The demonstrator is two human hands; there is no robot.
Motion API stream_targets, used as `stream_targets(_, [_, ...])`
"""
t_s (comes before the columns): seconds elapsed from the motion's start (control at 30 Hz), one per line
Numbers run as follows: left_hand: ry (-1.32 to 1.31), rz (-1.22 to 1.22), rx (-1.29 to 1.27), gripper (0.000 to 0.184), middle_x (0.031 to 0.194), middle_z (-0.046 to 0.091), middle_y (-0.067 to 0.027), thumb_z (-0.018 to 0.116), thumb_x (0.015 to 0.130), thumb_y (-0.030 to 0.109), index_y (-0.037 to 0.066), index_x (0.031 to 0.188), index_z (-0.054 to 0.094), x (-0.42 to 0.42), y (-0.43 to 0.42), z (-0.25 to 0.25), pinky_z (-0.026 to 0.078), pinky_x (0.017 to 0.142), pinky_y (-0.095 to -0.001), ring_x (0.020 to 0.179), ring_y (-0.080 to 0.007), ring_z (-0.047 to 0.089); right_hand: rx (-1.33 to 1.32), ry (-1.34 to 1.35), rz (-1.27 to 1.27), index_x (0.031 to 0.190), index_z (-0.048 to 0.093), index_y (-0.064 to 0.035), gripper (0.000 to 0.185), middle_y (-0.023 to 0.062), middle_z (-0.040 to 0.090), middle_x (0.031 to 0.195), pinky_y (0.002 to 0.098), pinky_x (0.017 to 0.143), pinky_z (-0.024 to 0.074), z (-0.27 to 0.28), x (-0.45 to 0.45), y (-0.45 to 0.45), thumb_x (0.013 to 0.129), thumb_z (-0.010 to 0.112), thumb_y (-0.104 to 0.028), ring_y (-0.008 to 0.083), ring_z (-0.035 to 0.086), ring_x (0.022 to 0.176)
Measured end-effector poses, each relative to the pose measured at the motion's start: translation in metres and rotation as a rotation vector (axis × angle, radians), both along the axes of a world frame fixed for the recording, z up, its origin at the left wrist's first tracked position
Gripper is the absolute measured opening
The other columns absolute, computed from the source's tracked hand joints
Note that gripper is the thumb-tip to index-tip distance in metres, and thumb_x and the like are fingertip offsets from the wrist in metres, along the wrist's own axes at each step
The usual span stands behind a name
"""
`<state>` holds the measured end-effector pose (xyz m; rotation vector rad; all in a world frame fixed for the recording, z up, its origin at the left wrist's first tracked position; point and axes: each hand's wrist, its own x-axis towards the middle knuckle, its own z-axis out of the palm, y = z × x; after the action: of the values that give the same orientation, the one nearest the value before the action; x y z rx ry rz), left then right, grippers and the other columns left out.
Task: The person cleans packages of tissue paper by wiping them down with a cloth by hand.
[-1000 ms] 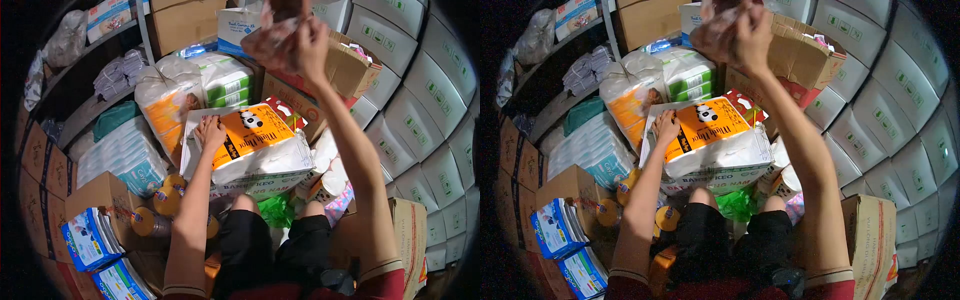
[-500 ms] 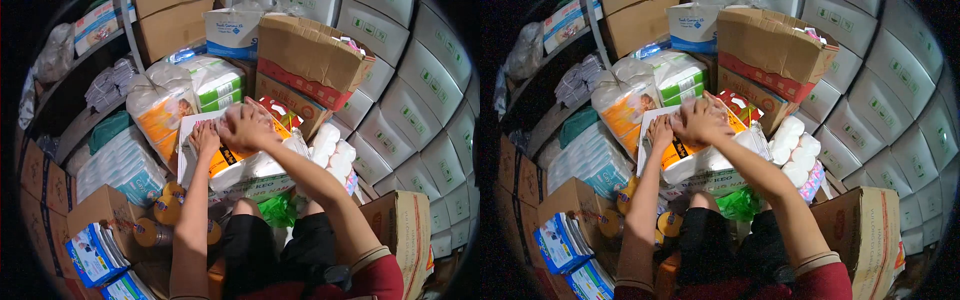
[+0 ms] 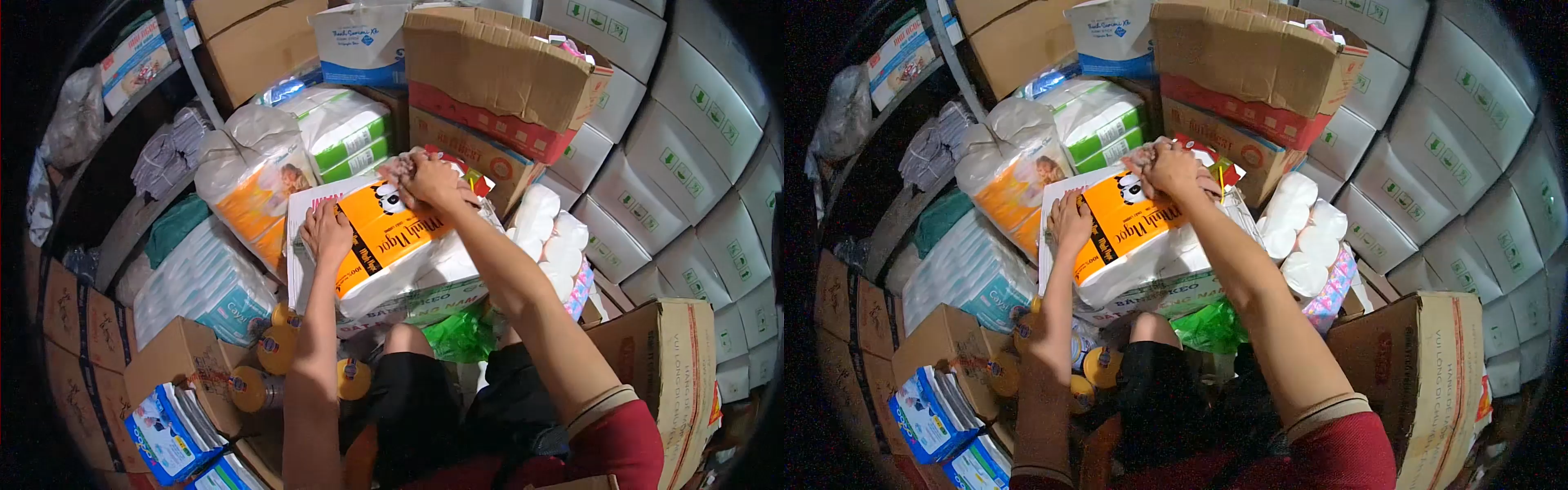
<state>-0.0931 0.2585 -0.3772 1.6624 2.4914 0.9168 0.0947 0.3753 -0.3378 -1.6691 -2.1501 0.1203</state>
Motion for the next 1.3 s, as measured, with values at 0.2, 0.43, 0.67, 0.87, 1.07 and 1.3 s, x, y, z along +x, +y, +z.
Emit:
stream_targets(0.2, [0.002,0.010,0.053,0.039,0.131,0.046,-0.0070,0.045,0.085,0.023,0.010,0.121,0.050,-0.002,0.003,-0.005,0.016,0.104,-0.0527,0.129,-0.0298,0.030,-0.249,0.158,-0.030,0.121,0.054,-0.0117,0.060,0.0201,0.058,0.114,0.0425,0.092,0.0435,-0.018,0.048,0.036,0.077,0.056,-0.052,0.0338,0.056,0.107])
stream_targets(0.43, [-0.018,0.031,0.114,0.038,0.128,0.049,-0.0061,0.048,0.082,0.021,0.012,0.118,0.053,-0.001,0.002,-0.005,0.018,0.102,-0.0525,0.126,-0.0286,0.033,0.054,0.257,-0.033,0.112,0.057,-0.0083,0.049,0.0226,0.063,0.097,0.0457,0.079,0.0477,-0.029,0.093,0.031,0.078,0.058,-0.045,0.0400,0.060,0.093])
stream_targets(0.67, [-0.260,0.071,0.187,0.044,0.123,0.052,-0.0141,0.033,0.092,0.040,0.013,0.122,0.051,-0.010,0.009,-0.003,0.018,0.104,-0.0486,0.123,-0.0280,0.039,0.187,0.297,0.323,0.112,0.057,-0.0069,0.055,0.0215,0.063,0.098,0.0437,0.079,0.0493,0.101,0.016,-0.029,0.078,0.055,-0.050,0.0382,0.061,0.092])
stream_targets(0.87, [-0.374,0.052,0.224,0.062,0.129,0.047,-0.0169,0.037,0.088,0.055,0.009,0.129,0.044,-0.009,0.004,-0.002,0.012,0.106,-0.0544,0.128,-0.0335,0.033,-0.103,-0.112,0.334,0.138,0.031,-0.0229,0.083,0.0251,0.024,0.142,0.0625,0.101,0.0205,0.009,-0.046,-0.075,0.073,0.049,-0.070,0.0476,0.024,0.129])
stream_targets(1.07, [0.007,-0.068,0.125,0.063,0.129,0.047,-0.0036,0.058,0.072,0.058,0.023,0.123,0.050,-0.013,0.011,-0.024,0.012,0.102,-0.0613,0.130,-0.0335,0.027,0.159,0.258,0.575,0.136,0.035,-0.0129,0.068,0.0233,0.036,0.135,0.0487,0.102,0.0275,0.049,-0.025,-0.104,0.079,0.060,-0.040,0.0398,0.034,0.125])
stream_targets(1.3, [0.008,-0.011,-0.037,0.060,0.132,0.046,-0.0052,0.057,0.074,0.055,0.020,0.123,0.052,-0.003,0.002,0.005,0.017,0.102,-0.0590,0.129,-0.0312,0.030,-0.676,0.988,1.545,0.136,0.031,-0.0045,0.063,0.0168,0.052,0.119,0.0347,0.099,0.0326,0.200,0.079,-0.295,0.087,0.053,-0.037,0.0248,0.046,0.115])
